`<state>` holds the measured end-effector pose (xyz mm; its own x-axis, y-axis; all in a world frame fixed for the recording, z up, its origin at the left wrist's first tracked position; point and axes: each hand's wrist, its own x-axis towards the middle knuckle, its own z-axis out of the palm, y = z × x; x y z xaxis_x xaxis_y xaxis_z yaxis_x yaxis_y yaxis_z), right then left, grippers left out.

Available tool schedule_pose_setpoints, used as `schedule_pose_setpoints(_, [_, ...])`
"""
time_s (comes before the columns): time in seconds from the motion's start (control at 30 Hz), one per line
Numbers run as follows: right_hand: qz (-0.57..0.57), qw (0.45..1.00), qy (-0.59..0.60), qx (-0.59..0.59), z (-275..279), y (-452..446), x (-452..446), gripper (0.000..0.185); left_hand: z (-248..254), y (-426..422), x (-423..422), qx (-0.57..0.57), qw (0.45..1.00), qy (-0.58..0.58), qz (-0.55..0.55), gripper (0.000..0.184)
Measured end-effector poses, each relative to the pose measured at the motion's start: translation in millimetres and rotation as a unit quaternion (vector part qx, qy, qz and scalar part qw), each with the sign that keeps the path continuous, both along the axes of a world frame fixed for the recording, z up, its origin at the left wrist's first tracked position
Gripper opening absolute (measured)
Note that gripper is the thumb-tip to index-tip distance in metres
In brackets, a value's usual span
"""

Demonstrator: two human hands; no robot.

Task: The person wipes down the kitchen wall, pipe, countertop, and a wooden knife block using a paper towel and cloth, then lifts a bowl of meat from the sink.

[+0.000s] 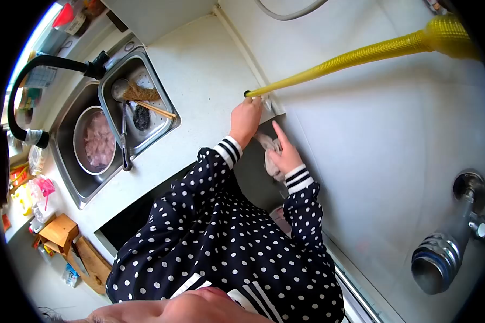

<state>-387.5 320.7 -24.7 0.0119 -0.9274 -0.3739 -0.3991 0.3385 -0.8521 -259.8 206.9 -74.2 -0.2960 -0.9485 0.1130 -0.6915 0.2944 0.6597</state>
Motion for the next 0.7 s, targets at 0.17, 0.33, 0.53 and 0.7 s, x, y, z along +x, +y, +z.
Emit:
schedule_pose_setpoints(0.17, [0.03,0.998,-0.02,0.043,-4,14,1,0.07,-6,-2,-24,-0.029,0.991,-0.13,0.026,0.023])
schedule_pose_setpoints(0.33, [0.044,0.998,0.01,0.04,-8,27,3,0.067,-11,-13,-25,-0.1,0.97,-0.223,0.021,0.029])
schedule_pose_setpoints(0.53, [0.051,0.997,0.026,0.044,-17,34,6,0.065,2,-11,-20,0.031,0.989,-0.144,0.012,0.056])
schedule_pose_setpoints(0.7, [0.056,0.997,-0.01,0.056,-45,54,8,0.063,-1,-10,-43,0.121,0.987,-0.07,0.082,0.059])
